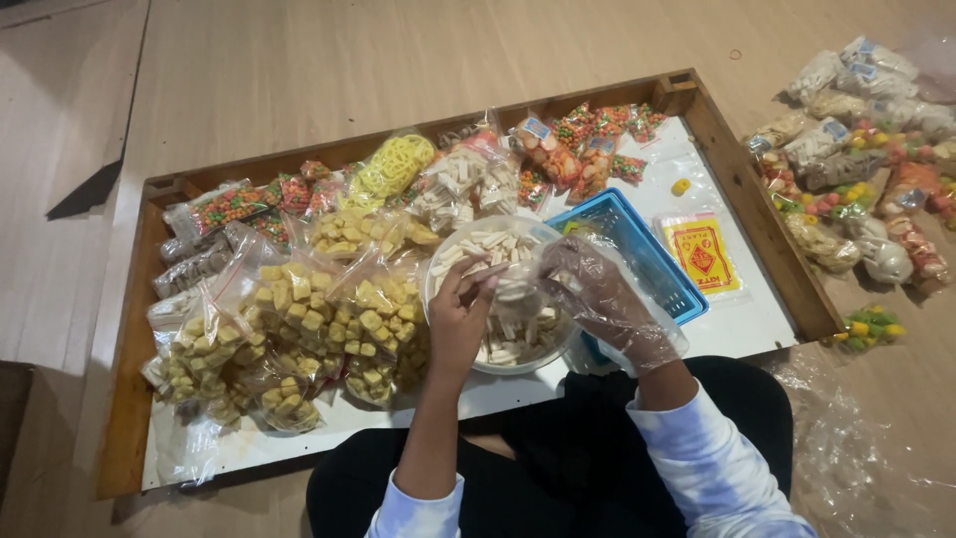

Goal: The person sits on the floor and sorts white, stick-shaped food items from a large bowl into smaller plastic bags. They handle the items by hand, wearing gloves, and place the filled bags onto a wooden tray alongside other packaged snacks.

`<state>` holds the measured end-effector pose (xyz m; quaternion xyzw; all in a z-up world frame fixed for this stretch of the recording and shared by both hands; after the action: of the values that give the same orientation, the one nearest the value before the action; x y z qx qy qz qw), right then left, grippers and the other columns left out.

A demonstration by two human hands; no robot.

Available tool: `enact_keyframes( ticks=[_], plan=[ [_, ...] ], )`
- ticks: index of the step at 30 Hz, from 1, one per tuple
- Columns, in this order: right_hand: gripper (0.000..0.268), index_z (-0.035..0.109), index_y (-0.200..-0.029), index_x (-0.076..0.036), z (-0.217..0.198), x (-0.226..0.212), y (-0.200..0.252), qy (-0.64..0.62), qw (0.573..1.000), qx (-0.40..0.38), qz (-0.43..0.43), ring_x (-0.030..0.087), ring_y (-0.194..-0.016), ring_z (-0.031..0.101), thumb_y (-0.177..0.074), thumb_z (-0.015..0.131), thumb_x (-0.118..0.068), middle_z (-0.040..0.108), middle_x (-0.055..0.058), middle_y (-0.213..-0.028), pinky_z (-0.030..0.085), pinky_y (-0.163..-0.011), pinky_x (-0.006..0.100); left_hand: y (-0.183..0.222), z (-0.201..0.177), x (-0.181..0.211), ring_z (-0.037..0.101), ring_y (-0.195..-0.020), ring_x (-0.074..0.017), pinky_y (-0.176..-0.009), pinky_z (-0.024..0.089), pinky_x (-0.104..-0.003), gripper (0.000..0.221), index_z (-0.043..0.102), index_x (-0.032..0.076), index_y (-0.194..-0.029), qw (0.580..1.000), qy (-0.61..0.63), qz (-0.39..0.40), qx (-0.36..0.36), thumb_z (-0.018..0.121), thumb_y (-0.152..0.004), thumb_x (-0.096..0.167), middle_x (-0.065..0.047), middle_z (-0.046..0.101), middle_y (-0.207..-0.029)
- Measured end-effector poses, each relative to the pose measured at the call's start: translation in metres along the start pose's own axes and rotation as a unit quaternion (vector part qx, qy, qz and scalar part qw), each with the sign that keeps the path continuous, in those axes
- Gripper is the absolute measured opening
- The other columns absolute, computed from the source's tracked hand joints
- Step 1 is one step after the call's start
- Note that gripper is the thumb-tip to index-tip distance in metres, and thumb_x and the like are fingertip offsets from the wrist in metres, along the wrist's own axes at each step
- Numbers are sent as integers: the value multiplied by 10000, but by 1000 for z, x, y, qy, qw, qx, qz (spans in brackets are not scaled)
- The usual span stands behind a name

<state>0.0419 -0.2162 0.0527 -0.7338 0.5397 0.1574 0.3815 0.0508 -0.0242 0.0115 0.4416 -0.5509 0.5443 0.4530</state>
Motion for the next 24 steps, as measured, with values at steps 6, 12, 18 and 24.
enact_keyframes(
  ticks=[6,12,18,24],
  plan=[
    [145,763,-943,-150,5,-1,-11,270,957,-24,-99,225,-836,726,-889,777,-285,741,45,-850,559,-859,376,-6,-1,4,756,-1018,-289,-899,585,-402,62,734,63,-973,999,-43,25,0,673,-966,65,-133,798,-945],
    [118,772,-980,-185,3,0,-7,160,986,-4,-45,211,-878,729,-889,765,-261,743,22,-890,567,-858,352,-3,0,8,751,-1028,-291,-928,576,-437,76,743,61,-1004,999,-11,53,5,678,-975,86,-154,797,-977],
    [139,782,-1025,-227,-1,1,-1,22,999,27,18,194,-929,733,-890,751,-232,745,-5,-938,576,-857,323,4,2,12,736,-1032,-276,-975,555,-448,264,648,24,-1211,997,41,67,15,696,-961,97,-193,782,-990],
    [211,798,-1061,-299,-8,18,5,-22,995,42,89,160,-958,732,-869,758,-220,758,-43,-966,562,-888,244,6,25,5,716,-994,-243,-945,547,-416,353,579,13,-1245,993,87,78,11,728,-924,17,-179,756,-976]
  ],
)
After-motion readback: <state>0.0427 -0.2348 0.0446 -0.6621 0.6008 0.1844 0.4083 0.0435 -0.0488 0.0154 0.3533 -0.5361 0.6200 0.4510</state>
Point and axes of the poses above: each hand's wrist, its own y-axis away from the middle knuckle, its own z-axis out of the palm, x = y × z, the point moved 6 cm from there along -y, towards the middle knuckle
